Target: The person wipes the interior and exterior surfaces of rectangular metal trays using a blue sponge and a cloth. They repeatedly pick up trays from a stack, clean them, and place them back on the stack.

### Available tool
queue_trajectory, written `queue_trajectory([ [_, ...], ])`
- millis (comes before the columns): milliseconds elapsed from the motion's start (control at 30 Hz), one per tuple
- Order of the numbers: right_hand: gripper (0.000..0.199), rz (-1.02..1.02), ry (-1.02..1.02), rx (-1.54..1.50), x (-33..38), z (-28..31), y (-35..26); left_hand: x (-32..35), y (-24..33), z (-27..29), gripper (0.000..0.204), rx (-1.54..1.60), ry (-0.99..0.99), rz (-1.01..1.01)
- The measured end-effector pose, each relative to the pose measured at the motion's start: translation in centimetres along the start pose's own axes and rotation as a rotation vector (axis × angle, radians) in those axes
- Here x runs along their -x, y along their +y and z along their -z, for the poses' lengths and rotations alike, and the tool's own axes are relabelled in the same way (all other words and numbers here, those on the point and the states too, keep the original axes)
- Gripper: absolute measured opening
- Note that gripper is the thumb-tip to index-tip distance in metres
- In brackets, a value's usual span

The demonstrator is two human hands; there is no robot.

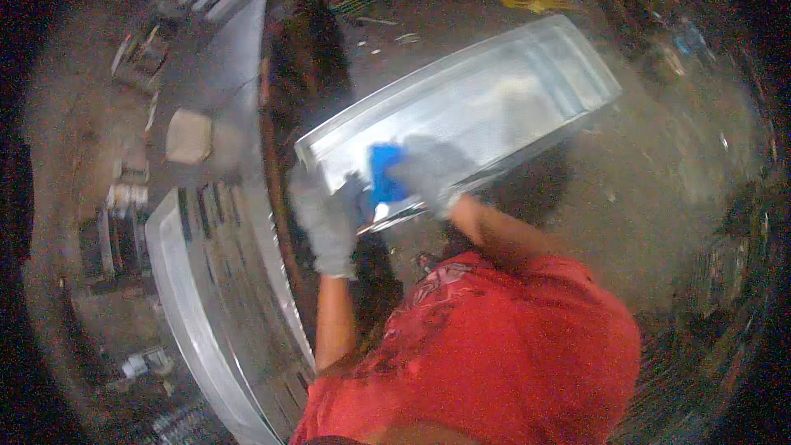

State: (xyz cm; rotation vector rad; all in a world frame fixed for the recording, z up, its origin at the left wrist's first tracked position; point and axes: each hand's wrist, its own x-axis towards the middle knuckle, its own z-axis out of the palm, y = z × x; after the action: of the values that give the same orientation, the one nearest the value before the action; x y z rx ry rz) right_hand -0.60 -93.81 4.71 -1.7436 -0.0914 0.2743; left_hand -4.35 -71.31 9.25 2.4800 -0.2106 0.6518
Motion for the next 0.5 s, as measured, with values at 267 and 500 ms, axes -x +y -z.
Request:
queue_trajectory([
  [267, 0.038, 0.06, -0.145, -0.173, -5.6, 9.0, 10.6, -4.4, 4.3, -13.4, 0.083, 1.419, -0.576, 0.713],
  [500, 0.044, -0.451, 0.691, 0.538, -5.0, 37.1, 19.0, 0.3, -5.1, -9.8, 0.089, 0.276, -0.582, 0.791],
])
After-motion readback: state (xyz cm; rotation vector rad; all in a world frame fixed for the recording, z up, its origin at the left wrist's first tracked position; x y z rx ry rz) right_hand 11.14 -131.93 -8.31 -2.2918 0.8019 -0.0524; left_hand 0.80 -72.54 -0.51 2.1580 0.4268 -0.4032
